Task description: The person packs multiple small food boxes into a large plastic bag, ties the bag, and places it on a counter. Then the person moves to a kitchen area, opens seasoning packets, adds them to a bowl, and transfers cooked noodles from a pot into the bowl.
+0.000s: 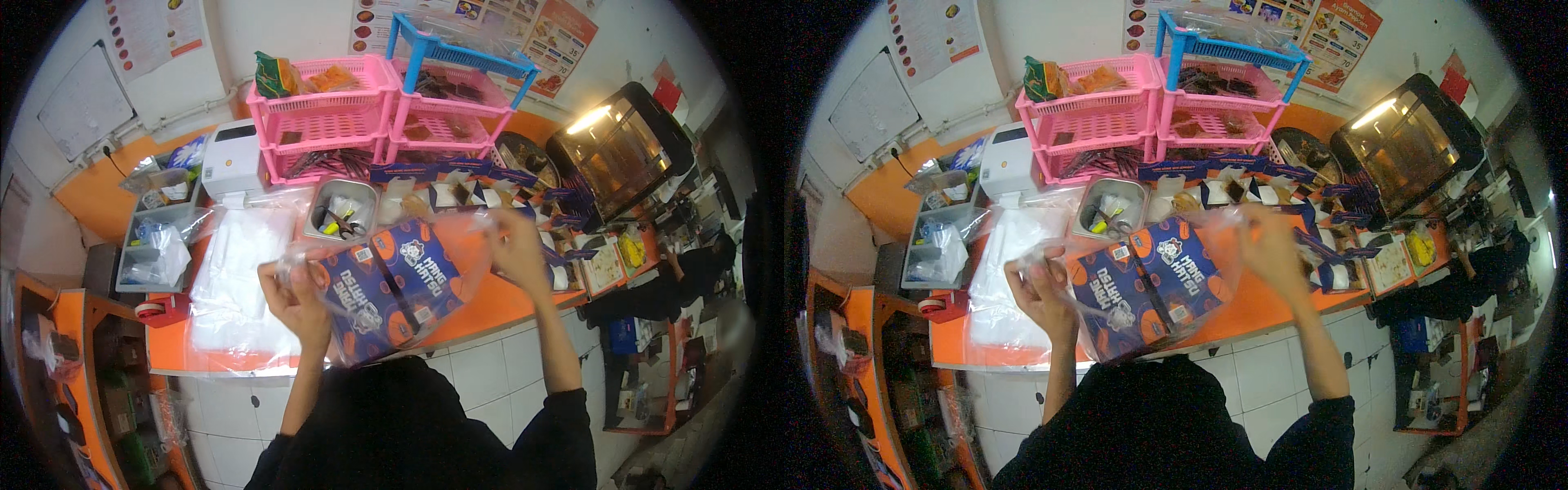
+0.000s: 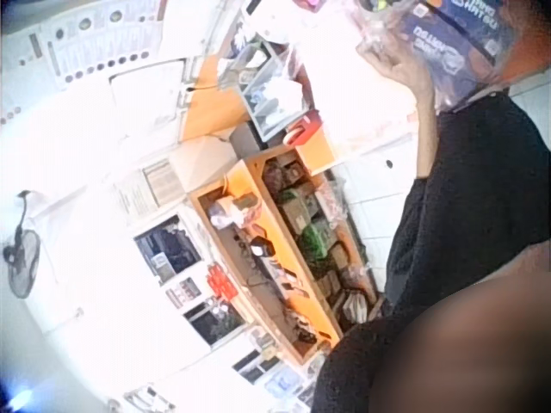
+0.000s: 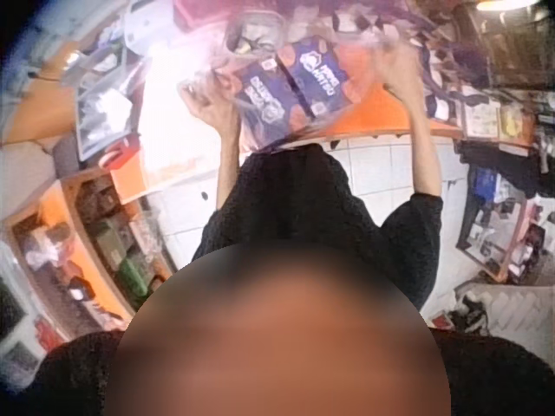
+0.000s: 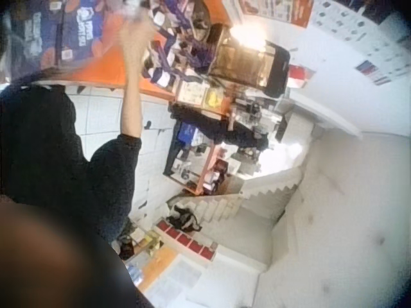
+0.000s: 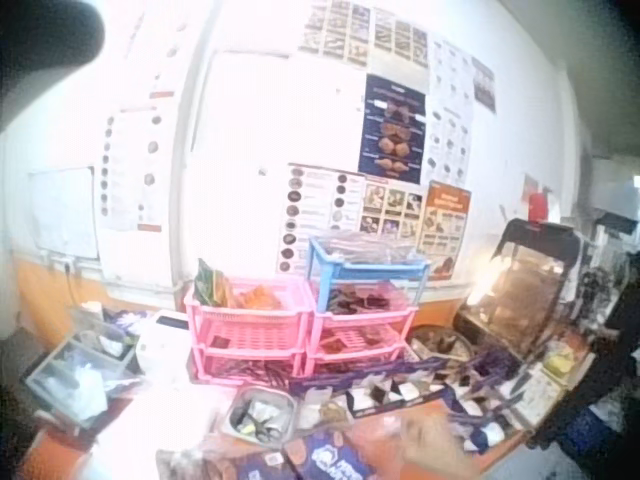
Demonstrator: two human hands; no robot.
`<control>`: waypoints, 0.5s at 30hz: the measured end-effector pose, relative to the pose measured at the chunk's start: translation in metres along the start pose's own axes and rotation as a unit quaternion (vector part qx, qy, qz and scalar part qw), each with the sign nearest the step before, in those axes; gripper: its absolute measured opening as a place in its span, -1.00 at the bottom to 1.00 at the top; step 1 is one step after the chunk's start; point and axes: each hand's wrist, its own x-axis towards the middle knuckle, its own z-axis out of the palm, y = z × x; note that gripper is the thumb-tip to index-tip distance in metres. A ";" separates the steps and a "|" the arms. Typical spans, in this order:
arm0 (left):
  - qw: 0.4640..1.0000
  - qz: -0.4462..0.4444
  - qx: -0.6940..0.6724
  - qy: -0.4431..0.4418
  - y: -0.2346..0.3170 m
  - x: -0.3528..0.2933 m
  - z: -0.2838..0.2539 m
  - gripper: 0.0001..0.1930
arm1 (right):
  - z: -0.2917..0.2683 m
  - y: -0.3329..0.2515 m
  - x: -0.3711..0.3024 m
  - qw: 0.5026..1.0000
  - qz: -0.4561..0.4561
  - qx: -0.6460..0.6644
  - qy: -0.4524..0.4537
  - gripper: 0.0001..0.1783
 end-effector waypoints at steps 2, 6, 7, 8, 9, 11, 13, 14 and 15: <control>0.999 0.032 -0.021 0.000 0.017 0.010 0.030 -0.81 | -0.034 -0.026 0.010 0.963 -0.002 0.266 0.035 -0.90; 0.996 0.064 -0.037 -0.055 0.037 0.027 0.050 -0.84 | -0.040 -0.044 -0.005 0.812 0.031 0.582 0.014 -0.90; 0.993 0.075 0.011 -0.093 0.030 0.027 0.052 -0.85 | -0.034 -0.039 -0.005 0.768 0.040 0.636 0.064 -0.87; 0.986 0.084 0.060 -0.129 0.023 0.028 0.052 -0.86 | -0.024 -0.027 -0.007 0.747 0.060 0.660 0.060 -0.86; 0.954 0.081 0.207 -0.201 0.014 0.035 0.040 -0.86 | -0.013 -0.013 -0.012 0.726 0.076 0.681 0.058 -0.86; 0.980 0.068 0.140 -0.124 0.024 0.037 0.032 -0.86 | -0.016 -0.002 -0.019 0.673 0.042 0.738 0.036 -0.85; 0.975 0.090 0.161 -0.124 0.044 0.037 0.025 -0.85 | -0.024 -0.019 -0.018 0.671 0.032 0.740 0.038 -0.85; 0.971 0.076 0.177 -0.143 0.049 0.034 0.025 -0.85 | -0.024 -0.029 -0.017 0.670 0.033 0.740 0.040 -0.84; 0.966 0.064 0.191 -0.160 0.053 0.031 0.026 -0.85 | -0.015 -0.042 -0.013 0.700 0.034 0.712 0.044 -0.78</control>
